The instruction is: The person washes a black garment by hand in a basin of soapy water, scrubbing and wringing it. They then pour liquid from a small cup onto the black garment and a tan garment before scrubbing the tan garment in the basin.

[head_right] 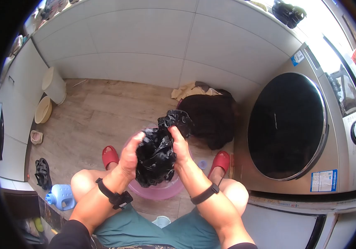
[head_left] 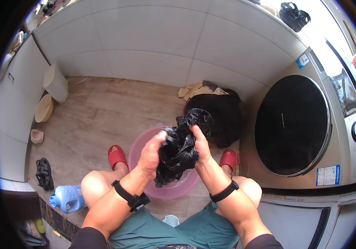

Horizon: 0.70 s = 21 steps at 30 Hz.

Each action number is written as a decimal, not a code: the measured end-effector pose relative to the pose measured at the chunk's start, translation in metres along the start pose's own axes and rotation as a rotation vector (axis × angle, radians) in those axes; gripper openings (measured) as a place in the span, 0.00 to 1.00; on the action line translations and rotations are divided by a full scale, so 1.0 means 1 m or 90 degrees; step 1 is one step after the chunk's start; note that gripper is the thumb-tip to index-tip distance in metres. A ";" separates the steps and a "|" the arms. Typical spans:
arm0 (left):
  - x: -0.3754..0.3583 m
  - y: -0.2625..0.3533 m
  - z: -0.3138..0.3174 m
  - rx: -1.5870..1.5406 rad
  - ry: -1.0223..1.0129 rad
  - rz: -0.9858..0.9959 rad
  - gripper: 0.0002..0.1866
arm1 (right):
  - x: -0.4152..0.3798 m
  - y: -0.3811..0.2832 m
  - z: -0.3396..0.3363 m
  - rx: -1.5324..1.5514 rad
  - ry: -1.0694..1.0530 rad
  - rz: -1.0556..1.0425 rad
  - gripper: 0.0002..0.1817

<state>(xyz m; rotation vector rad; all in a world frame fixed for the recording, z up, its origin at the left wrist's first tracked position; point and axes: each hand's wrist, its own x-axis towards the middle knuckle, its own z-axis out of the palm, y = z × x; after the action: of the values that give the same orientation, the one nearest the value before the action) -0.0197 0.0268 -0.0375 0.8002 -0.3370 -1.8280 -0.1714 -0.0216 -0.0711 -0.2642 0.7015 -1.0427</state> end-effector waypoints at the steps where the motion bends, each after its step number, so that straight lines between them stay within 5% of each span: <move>1: 0.001 0.008 -0.002 -0.099 -0.010 -0.029 0.22 | -0.011 0.001 0.013 -0.016 0.008 -0.017 0.14; 3: 0.004 0.020 -0.011 -0.126 -0.054 -0.006 0.25 | -0.025 0.015 0.018 -0.258 -0.052 -0.174 0.21; 5: 0.015 0.022 -0.020 -0.141 -0.102 0.059 0.25 | -0.034 0.028 0.013 -0.896 -0.154 -0.519 0.32; 6: 0.017 0.019 -0.022 -0.172 0.047 0.082 0.24 | -0.048 0.042 0.024 -0.693 -0.129 -0.525 0.40; 9: 0.040 -0.016 -0.061 -0.309 -0.173 -0.058 0.20 | -0.050 0.054 0.033 -0.813 -0.066 -0.581 0.42; 10: 0.038 -0.033 -0.072 -0.028 -0.089 0.154 0.20 | -0.045 0.052 0.029 -0.780 -0.068 -0.547 0.41; 11: 0.031 -0.029 -0.069 0.184 -0.060 0.226 0.21 | -0.035 0.047 0.022 -0.747 -0.072 -0.513 0.40; 13: 0.004 -0.012 -0.008 0.116 0.185 0.033 0.21 | -0.015 0.036 0.015 -0.554 -0.027 -0.419 0.29; 15: -0.016 -0.006 0.012 0.335 0.122 0.101 0.19 | -0.003 0.009 0.017 -0.316 0.063 -0.188 0.17; 18: -0.010 -0.004 0.005 0.234 0.020 0.055 0.18 | 0.008 -0.003 -0.006 -0.035 0.013 0.031 0.18; 21: 0.010 0.010 -0.013 -0.098 -0.024 -0.049 0.25 | -0.023 0.016 0.015 -0.123 0.047 -0.119 0.20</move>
<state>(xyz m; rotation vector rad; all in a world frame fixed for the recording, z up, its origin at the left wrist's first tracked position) -0.0054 0.0153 -0.0451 0.6803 -0.1898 -1.9173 -0.1577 0.0048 -0.0585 -0.4675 0.8588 -1.1671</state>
